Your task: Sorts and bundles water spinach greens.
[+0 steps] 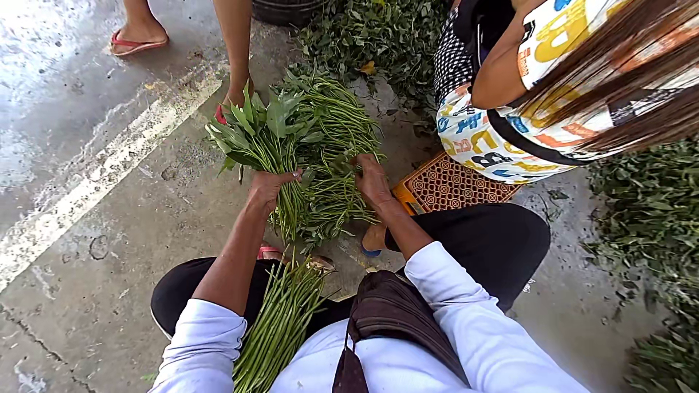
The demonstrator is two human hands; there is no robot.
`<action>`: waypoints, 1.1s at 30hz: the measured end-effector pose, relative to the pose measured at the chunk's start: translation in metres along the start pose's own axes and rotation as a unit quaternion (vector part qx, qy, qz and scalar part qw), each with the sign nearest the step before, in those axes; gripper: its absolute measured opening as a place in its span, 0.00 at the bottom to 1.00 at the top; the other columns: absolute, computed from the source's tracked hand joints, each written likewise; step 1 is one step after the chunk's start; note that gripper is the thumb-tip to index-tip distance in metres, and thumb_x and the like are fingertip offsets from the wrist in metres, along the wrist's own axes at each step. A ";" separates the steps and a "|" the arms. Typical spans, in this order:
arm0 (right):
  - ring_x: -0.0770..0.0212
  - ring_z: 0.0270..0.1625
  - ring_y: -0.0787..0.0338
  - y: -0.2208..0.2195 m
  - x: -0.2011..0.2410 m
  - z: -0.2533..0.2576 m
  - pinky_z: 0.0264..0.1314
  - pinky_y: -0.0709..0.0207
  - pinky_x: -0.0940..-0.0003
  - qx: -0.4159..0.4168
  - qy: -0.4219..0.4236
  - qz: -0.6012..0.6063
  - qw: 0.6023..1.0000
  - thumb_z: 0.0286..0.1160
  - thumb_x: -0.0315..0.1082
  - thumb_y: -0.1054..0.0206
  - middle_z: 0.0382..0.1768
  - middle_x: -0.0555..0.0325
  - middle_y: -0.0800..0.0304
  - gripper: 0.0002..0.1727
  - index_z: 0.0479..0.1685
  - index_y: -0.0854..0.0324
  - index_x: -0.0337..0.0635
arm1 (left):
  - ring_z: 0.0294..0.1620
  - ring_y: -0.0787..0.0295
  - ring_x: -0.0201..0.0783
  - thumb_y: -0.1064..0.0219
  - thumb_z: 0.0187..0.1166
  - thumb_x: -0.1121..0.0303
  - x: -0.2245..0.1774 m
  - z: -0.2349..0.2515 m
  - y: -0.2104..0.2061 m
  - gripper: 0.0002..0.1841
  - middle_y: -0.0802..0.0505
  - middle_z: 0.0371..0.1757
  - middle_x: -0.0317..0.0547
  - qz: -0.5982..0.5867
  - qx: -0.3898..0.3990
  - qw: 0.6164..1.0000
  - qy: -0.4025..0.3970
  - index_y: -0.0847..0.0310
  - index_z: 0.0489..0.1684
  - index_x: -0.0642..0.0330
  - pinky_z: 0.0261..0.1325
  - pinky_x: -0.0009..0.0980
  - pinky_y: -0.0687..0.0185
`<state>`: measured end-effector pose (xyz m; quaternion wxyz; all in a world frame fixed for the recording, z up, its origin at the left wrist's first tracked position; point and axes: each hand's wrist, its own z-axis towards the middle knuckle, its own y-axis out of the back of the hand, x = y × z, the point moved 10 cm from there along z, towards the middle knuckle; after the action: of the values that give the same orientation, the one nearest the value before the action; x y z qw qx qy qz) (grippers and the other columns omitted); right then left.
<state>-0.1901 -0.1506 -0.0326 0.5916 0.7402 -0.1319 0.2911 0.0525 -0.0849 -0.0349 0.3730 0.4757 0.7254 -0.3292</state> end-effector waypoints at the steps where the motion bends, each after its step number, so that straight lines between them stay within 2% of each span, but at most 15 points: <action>1: 0.36 0.70 0.14 0.002 0.005 0.000 0.69 0.20 0.39 -0.010 0.011 -0.005 1.000 0.71 0.17 0.33 0.71 0.37 0.18 0.23 0.68 0.18 0.37 | 0.42 0.04 0.42 0.27 0.68 0.86 0.002 0.000 0.000 0.23 0.04 0.43 0.54 -0.001 0.000 1.000 0.005 0.26 0.62 0.71 0.51 0.35 0.08; 6: 0.42 0.66 0.10 -0.001 0.043 -0.012 0.69 0.18 0.43 -0.030 0.060 0.085 0.994 0.71 0.18 0.32 0.69 0.42 0.12 0.26 0.72 0.20 0.36 | 0.43 0.03 0.42 0.26 0.68 0.85 0.021 -0.004 -0.014 0.23 0.03 0.43 0.55 -0.008 0.007 0.999 0.052 0.25 0.63 0.72 0.53 0.37 0.08; 9: 0.46 0.62 0.07 -0.014 0.080 -0.023 0.65 0.14 0.48 0.000 0.139 0.159 0.977 0.72 0.18 0.32 0.70 0.43 0.13 0.29 0.77 0.24 0.35 | 0.51 0.06 0.42 0.22 0.63 0.84 0.033 -0.010 -0.021 0.28 0.05 0.52 0.56 0.016 -0.003 0.998 0.068 0.25 0.66 0.72 0.58 0.39 0.10; 12: 0.44 0.74 0.14 -0.034 0.100 -0.027 0.77 0.23 0.44 0.087 0.182 0.089 0.975 0.76 0.18 0.38 0.81 0.46 0.22 0.36 0.88 0.35 0.40 | 0.58 0.10 0.41 0.18 0.61 0.82 0.040 -0.010 -0.021 0.34 0.10 0.60 0.56 0.027 -0.010 0.997 0.067 0.28 0.71 0.69 0.63 0.41 0.13; 14: 0.44 0.77 0.17 -0.044 0.102 -0.027 0.78 0.25 0.44 0.153 0.205 0.074 0.964 0.75 0.16 0.39 0.86 0.47 0.29 0.42 0.94 0.45 0.42 | 0.57 0.10 0.42 0.17 0.61 0.79 0.042 -0.008 -0.014 0.34 0.10 0.59 0.56 0.014 -0.031 0.997 0.072 0.27 0.70 0.69 0.62 0.41 0.13; 16: 0.48 0.76 0.16 -0.047 0.098 -0.027 0.76 0.22 0.49 0.186 0.216 0.126 0.950 0.74 0.15 0.41 0.88 0.50 0.32 0.44 0.95 0.48 0.42 | 0.57 0.10 0.43 0.18 0.60 0.80 0.043 -0.006 -0.010 0.35 0.10 0.59 0.56 -0.004 -0.035 0.997 0.070 0.28 0.71 0.69 0.62 0.42 0.12; 19: 0.53 0.66 0.09 -0.040 0.061 -0.014 0.64 0.12 0.55 0.121 0.143 0.250 0.950 0.77 0.16 0.42 0.79 0.48 0.20 0.34 0.87 0.36 0.38 | 0.49 0.06 0.42 0.18 0.61 0.80 0.043 -0.004 -0.011 0.30 0.06 0.50 0.55 0.007 -0.025 0.997 0.074 0.25 0.65 0.71 0.56 0.40 0.09; 21: 0.48 0.51 0.06 -0.046 0.017 -0.001 0.56 0.13 0.49 0.065 0.037 0.203 0.976 0.77 0.20 0.40 0.66 0.42 0.12 0.22 0.71 0.23 0.34 | 0.46 0.05 0.41 0.18 0.63 0.79 0.041 -0.005 -0.011 0.27 0.05 0.46 0.54 0.036 -0.021 0.996 0.082 0.23 0.61 0.72 0.55 0.38 0.09; 23: 0.43 0.48 0.06 -0.075 -0.013 -0.002 0.57 0.13 0.43 0.121 -0.018 0.141 0.982 0.79 0.23 0.37 0.58 0.37 0.11 0.15 0.62 0.18 0.32 | 0.48 0.06 0.41 0.18 0.63 0.79 0.040 -0.004 -0.010 0.28 0.06 0.48 0.54 0.058 -0.013 0.995 0.086 0.24 0.62 0.72 0.56 0.39 0.10; 25: 0.44 0.54 0.07 -0.122 -0.022 -0.011 0.63 0.15 0.44 0.219 0.011 0.108 0.970 0.78 0.24 0.35 0.59 0.37 0.10 0.12 0.57 0.14 0.32 | 0.45 0.05 0.41 0.18 0.61 0.79 0.034 -0.002 -0.009 0.29 0.05 0.46 0.53 0.070 -0.007 0.994 0.085 0.24 0.63 0.72 0.53 0.38 0.08; 27: 0.40 0.78 0.20 -0.164 -0.024 -0.023 0.81 0.29 0.42 0.295 0.047 0.050 0.953 0.75 0.22 0.32 0.77 0.36 0.21 0.16 0.60 0.12 0.35 | 0.45 0.05 0.42 0.17 0.61 0.80 0.016 -0.002 -0.002 0.31 0.05 0.47 0.54 0.085 -0.007 0.994 0.062 0.26 0.65 0.72 0.54 0.39 0.08; 28: 0.36 0.82 0.25 -0.179 -0.027 -0.029 0.81 0.30 0.39 0.316 0.047 0.010 0.948 0.75 0.23 0.32 0.84 0.35 0.31 0.19 0.65 0.14 0.38 | 0.46 0.05 0.41 0.17 0.60 0.81 0.001 -0.002 0.005 0.32 0.05 0.48 0.54 0.099 -0.017 0.994 0.031 0.27 0.66 0.72 0.54 0.38 0.08; 30: 0.32 0.79 0.23 -0.199 -0.036 -0.036 0.73 0.24 0.36 0.326 0.039 -0.065 0.942 0.76 0.25 0.31 0.92 0.38 0.46 0.27 0.77 0.22 0.43 | 0.57 0.09 0.39 0.16 0.57 0.81 -0.032 -0.005 0.023 0.40 0.10 0.59 0.54 0.142 -0.047 0.988 -0.047 0.32 0.74 0.70 0.64 0.38 0.12; 31: 0.32 0.79 0.22 -0.203 -0.038 -0.036 0.73 0.23 0.36 0.324 0.041 -0.087 0.941 0.77 0.26 0.31 0.92 0.39 0.47 0.30 0.81 0.25 0.42 | 0.63 0.12 0.39 0.16 0.56 0.82 -0.047 -0.006 0.032 0.43 0.13 0.64 0.55 0.165 -0.063 0.980 -0.087 0.34 0.77 0.70 0.68 0.38 0.15; 33: 0.35 0.81 0.24 -0.202 -0.037 -0.032 0.78 0.27 0.38 0.311 0.059 -0.083 0.945 0.77 0.23 0.33 0.89 0.40 0.37 0.30 0.82 0.27 0.37 | 0.65 0.13 0.42 0.15 0.54 0.81 -0.063 -0.005 0.049 0.43 0.13 0.65 0.58 0.211 -0.105 0.964 -0.126 0.33 0.76 0.70 0.71 0.42 0.16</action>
<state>-0.1196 -0.0725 -0.2113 0.3604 0.8774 0.0622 0.3103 0.1141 -0.0922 0.0154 0.5702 0.5312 0.5860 -0.2221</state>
